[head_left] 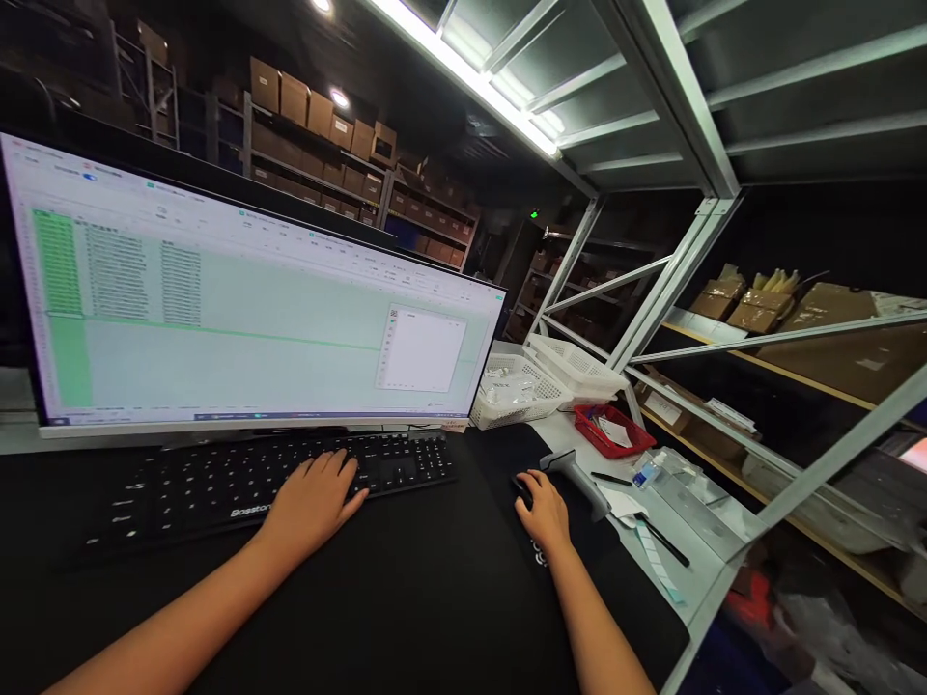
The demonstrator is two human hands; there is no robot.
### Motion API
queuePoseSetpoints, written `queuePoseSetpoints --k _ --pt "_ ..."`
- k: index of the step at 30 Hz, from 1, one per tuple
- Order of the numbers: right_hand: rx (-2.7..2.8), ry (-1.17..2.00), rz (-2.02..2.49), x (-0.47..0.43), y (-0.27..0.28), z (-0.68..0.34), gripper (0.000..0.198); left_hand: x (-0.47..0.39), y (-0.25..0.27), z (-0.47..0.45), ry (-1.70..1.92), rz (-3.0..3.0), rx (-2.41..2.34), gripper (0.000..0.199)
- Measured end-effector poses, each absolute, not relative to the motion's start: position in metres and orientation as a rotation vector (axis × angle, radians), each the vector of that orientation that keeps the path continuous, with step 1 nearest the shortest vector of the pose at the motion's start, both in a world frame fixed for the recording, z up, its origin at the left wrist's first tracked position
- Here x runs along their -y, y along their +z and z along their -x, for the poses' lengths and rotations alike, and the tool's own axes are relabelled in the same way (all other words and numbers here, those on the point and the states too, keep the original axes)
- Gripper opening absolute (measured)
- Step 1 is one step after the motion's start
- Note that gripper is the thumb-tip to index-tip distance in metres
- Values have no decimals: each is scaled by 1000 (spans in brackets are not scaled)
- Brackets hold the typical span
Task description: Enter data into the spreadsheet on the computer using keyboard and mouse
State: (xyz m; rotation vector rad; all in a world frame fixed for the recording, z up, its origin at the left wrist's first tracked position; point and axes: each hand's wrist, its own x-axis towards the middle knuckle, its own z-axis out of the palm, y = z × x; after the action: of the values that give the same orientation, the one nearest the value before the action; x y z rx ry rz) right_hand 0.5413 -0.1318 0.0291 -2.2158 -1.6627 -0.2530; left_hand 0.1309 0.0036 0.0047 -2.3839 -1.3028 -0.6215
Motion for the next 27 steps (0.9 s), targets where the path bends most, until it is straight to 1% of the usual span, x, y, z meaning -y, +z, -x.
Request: queuePoseSetpoints --k 11,22,27 --pt "1667 -237 2223 132 30 -541 49 -3 7 -130 -653 2427 1311 55" --pt "1732 -130 1999 126 16 -551 46 3 11 -133 -673 2440 1381 49" --pt "1721 -118 1984 125 16 -552 46 4 12 -132 -658 2429 1381 50"
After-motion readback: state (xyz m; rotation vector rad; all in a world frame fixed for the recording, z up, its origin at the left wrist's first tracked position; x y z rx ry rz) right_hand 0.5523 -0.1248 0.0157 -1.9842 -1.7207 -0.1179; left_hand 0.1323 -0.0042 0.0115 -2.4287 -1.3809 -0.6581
